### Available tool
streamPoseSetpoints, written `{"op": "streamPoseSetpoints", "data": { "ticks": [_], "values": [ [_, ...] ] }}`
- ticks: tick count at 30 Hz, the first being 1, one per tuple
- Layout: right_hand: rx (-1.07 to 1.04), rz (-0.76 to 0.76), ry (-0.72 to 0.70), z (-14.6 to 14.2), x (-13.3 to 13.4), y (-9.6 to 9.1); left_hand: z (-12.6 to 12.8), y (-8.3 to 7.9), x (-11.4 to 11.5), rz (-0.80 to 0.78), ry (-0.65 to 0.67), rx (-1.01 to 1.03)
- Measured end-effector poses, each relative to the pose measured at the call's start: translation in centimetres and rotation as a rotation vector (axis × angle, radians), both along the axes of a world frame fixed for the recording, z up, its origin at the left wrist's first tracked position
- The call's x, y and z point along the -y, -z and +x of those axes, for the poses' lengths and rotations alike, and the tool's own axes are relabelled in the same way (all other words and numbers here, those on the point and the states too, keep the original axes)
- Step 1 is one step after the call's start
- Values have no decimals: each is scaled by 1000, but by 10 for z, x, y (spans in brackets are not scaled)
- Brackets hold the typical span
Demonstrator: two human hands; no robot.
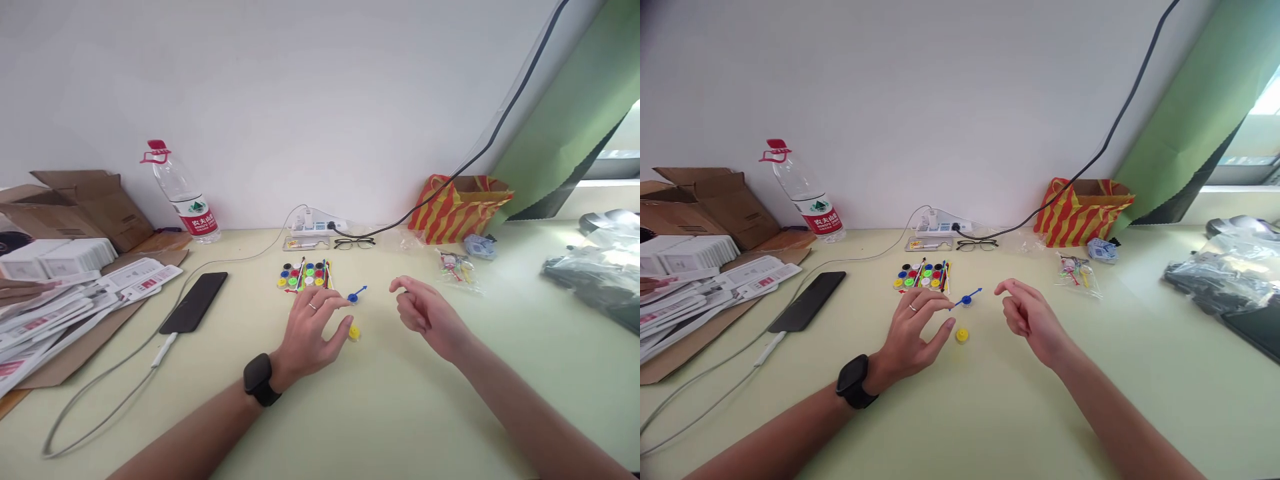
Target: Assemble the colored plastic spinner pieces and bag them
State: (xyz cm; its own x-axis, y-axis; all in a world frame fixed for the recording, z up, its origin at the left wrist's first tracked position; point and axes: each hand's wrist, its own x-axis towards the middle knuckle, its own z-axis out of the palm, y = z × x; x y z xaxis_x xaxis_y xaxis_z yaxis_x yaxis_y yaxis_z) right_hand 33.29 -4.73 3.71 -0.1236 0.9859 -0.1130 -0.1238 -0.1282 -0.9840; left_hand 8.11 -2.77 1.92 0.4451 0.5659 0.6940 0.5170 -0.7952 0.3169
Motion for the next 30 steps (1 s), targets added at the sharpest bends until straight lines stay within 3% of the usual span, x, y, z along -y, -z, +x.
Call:
{"op": "streamPoseSetpoints", "data": {
  "ticks": [6,13,17,19,24,30],
  "values": [
    [326,143,107,1,-8,12,-1,4,-6,-16,-45,8],
    [1029,511,390,25,-26,36,-15,0,-24,33,-326,-50],
    [1316,528,442,35,-30,52,-27,-2,-40,26,-458,-139],
    [1328,488,386,37,-30,58,-32,1,-46,11,-487,-188],
    [1132,433,181,33,-30,61,-36,8,-52,-98,-482,-279],
    [1029,439,162,19,-30,59,-38,8,-56,-192,-427,-298]
  ]
}}
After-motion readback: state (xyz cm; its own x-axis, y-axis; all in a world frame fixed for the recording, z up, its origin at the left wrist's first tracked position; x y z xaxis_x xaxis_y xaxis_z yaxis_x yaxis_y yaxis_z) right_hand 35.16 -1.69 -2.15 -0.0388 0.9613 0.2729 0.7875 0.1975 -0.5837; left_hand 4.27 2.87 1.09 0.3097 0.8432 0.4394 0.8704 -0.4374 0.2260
